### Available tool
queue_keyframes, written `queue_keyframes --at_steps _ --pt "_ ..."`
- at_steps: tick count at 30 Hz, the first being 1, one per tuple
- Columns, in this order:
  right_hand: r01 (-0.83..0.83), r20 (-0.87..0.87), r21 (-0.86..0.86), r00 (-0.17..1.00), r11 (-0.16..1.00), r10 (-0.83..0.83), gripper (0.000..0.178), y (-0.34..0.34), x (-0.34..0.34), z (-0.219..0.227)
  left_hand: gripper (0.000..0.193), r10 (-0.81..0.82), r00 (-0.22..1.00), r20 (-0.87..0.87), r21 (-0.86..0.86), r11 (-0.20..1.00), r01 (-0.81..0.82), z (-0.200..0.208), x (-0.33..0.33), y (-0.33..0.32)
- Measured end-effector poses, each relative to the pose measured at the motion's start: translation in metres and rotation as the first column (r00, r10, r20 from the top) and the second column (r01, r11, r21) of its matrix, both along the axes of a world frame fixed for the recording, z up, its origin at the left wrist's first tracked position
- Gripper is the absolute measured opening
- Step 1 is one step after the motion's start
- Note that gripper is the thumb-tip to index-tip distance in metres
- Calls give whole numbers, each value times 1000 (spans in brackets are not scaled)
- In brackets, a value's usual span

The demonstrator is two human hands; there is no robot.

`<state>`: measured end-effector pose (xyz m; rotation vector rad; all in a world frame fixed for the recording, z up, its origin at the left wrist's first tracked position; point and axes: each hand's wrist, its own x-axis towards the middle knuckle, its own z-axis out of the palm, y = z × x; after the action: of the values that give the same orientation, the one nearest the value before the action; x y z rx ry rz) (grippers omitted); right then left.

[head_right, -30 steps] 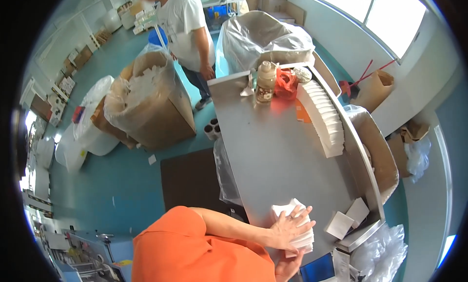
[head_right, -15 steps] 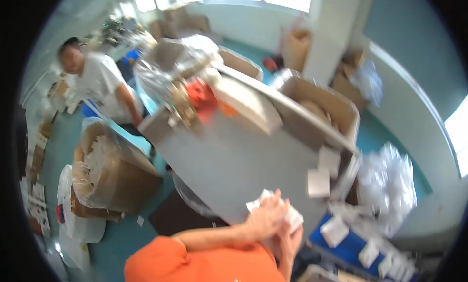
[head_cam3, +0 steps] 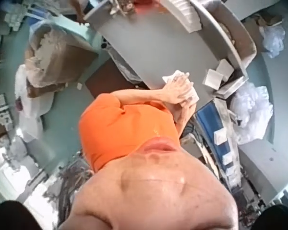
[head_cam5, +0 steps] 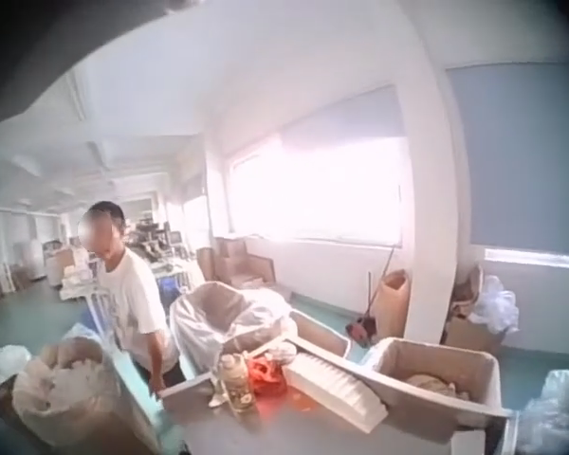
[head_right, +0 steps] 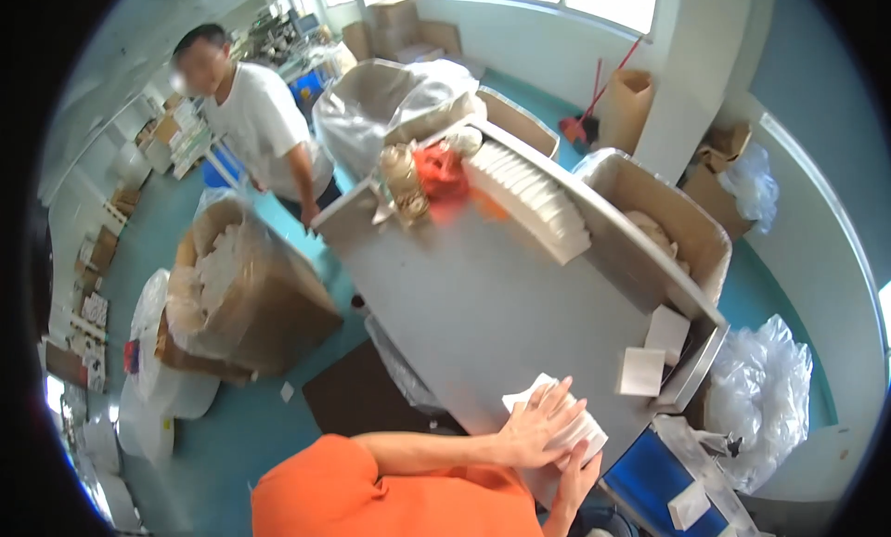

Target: The person is manually sorting and placing stacks of white paper filters onto a conveyor belt for packaging.

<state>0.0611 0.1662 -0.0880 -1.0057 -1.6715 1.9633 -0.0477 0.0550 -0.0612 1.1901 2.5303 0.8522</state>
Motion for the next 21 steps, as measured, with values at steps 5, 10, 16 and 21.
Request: queue_keyframes --at_steps 5,10,16,21 --pt "-36 90 -3 995 999 36 31 3 -5 -18 87 80 996 31 -33 996 -79 6 -1 -7" --pt "-45 -102 -375 995 926 6 35 -7 11 -9 92 89 995 53 -74 994 -85 9 -1 -8" --pt "240 -69 -348 957 906 -280 40 32 32 -37 79 48 999 -9 74 996 -48 8 -19 3" --pt "107 159 -26 982 994 -102 32 37 16 18 74 54 998 -34 15 998 -53 26 -27 4"
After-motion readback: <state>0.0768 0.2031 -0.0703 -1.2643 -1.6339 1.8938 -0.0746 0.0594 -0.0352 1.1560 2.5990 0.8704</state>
